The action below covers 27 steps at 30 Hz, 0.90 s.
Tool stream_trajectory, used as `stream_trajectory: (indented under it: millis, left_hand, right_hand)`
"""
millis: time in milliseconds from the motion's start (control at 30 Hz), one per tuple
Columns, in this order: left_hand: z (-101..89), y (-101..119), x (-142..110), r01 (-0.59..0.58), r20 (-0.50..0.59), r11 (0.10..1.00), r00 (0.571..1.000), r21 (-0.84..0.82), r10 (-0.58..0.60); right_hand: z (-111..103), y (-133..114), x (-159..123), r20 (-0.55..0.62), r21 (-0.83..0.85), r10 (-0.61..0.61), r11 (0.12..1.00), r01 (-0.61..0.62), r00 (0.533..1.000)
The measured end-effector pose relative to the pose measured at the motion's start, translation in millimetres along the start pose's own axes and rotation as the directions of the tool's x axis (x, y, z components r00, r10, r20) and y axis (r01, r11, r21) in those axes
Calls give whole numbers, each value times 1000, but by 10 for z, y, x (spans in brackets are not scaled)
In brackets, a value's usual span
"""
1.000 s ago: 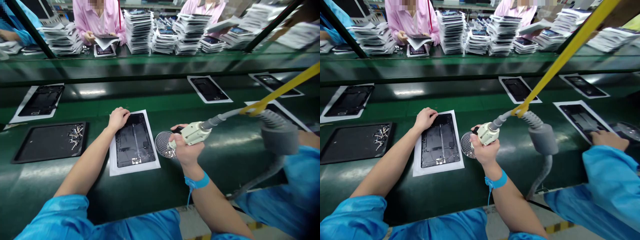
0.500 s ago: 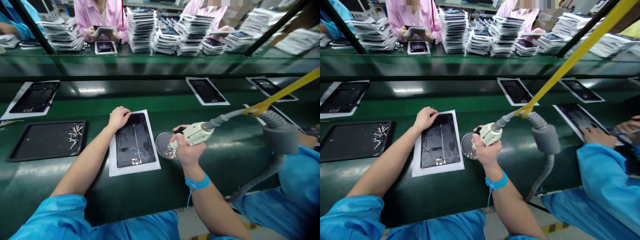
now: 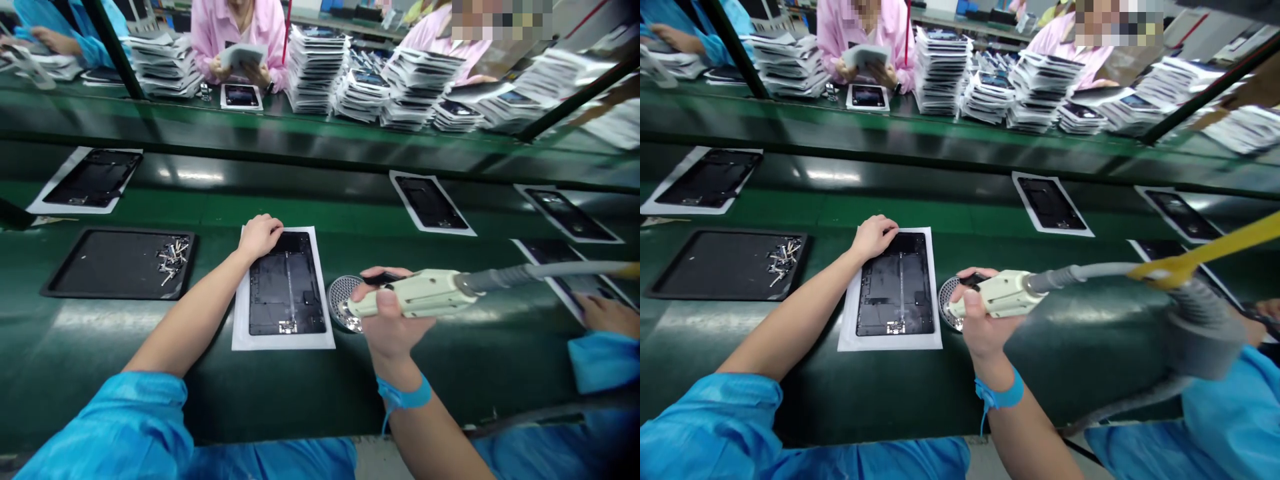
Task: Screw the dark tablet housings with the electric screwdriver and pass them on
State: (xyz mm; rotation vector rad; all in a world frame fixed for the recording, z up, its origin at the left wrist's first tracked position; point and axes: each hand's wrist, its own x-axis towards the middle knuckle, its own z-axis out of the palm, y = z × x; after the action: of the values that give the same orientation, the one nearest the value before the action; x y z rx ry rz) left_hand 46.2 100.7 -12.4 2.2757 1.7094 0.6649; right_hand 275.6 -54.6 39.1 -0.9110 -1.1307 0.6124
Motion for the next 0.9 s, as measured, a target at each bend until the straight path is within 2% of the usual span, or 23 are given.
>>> stream_trajectory:
  millis: [133, 233, 467, 700, 900]
  left_hand:
    - [-5, 29, -6, 12, 13, 1000, 1000, 17, -12]
    - [-5, 42, -7, 11, 13, 1000, 1000, 19, -11]
    - [9, 49, -1, 19, 0, 1000, 1000, -24, -19]
    - [41, 40, 7, 22, -21, 997, 1000, -78, -23]
    - [68, 6, 14, 21, -58, 991, 998, -135, -29]
  right_hand:
    - [277, -46, -214, 230, 102, 64, 991, -90, 971]
    - [421, -31, -333, 325, 108, 82, 986, -123, 942]
    - [549, 1, -404, 341, 144, 98, 977, -155, 935]
    - [548, 55, -450, 361, 179, 113, 966, -188, 926]
    - [554, 86, -481, 378, 168, 95, 971, -169, 921]
